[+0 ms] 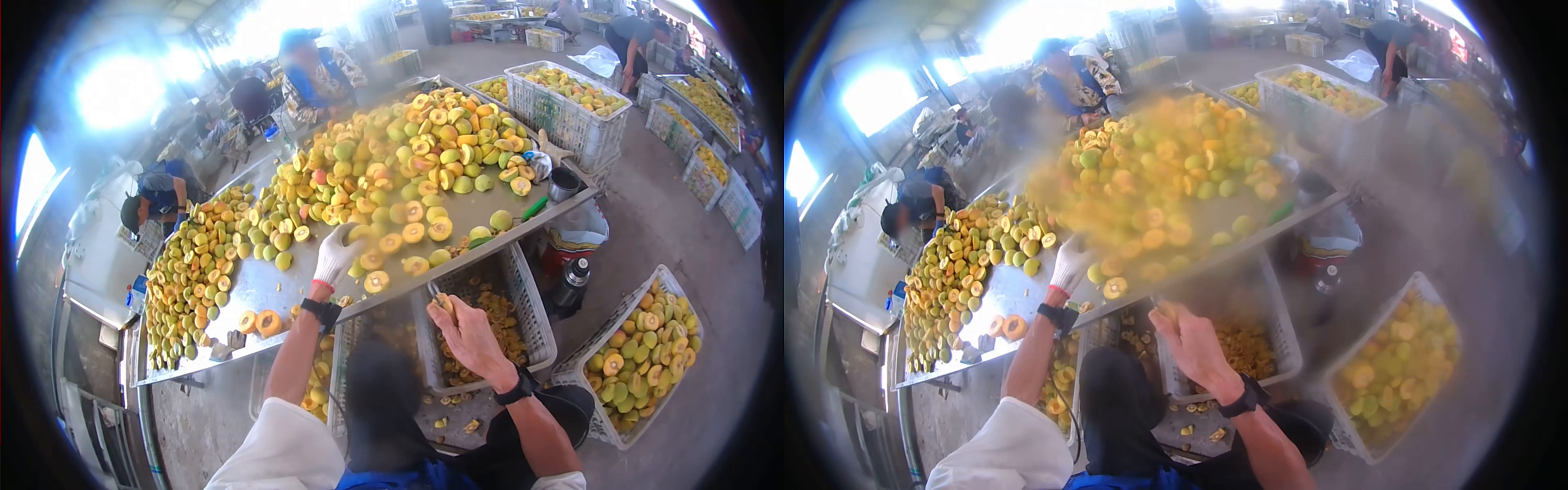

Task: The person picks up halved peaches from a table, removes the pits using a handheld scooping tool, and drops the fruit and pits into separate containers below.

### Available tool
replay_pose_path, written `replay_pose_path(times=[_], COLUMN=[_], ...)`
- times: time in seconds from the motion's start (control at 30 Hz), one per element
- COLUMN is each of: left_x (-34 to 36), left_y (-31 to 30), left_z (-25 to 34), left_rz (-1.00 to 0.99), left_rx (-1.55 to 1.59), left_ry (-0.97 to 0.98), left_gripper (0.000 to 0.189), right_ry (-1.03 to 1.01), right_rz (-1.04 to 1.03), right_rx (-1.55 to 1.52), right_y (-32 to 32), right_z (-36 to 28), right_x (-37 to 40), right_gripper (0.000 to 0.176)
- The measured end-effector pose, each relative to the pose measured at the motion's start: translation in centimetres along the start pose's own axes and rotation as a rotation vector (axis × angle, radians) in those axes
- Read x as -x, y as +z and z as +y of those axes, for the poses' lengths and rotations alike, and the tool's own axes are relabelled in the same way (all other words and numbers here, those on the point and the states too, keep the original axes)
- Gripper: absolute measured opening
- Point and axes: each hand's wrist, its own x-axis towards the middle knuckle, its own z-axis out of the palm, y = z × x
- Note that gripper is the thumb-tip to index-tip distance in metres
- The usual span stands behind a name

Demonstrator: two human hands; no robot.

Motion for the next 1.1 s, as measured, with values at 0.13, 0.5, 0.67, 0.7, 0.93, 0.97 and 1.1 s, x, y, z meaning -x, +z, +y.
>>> replay_pose_path(times=[0.13, 0.5, 0.67, 0.7, 0.93, 0.97, 1.1], left_x=[3.7, 10.1, 10.3, 10.5, 10.8, 10.7, 10.3], left_y=[-0.7, 3.0, 6.6, 7.2, 10.5, 10.7, 10.9], left_z=[7.2, 17.8, 17.3, 17.4, 17.1, 16.9, 16.4], left_rz=[-0.153, -0.434, -0.296, -0.255, 0.039, 0.049, 0.08], left_rx=[0.271, 0.636, 0.704, 0.69, 0.748, 0.79, 0.817], left_ry=[-0.039, 0.008, 0.104, 0.108, 0.097, 0.043, -0.028], left_gripper=[0.043, 0.045, 0.047, 0.048, 0.052, 0.053, 0.056], right_ry=[-0.203, -0.306, -0.298, -0.295, -0.252, -0.245, -0.208], right_rz=[0.088, 0.188, 0.239, 0.258, 0.272, 0.264, 0.236], right_rx=[0.087, 0.207, 0.266, 0.277, 0.271, 0.272, 0.241], right_y=[0.7, -1.1, -1.2, -1.0, -0.3, -0.2, 0.0], right_z=[-0.4, -1.9, -0.3, -0.1, 0.0, 0.1, 0.3], right_x=[0.1, 0.0, -0.3, -0.5, -1.4, -1.6, -2.0], right_gripper=[0.031, 0.022, 0.019, 0.019, 0.021, 0.022, 0.025])
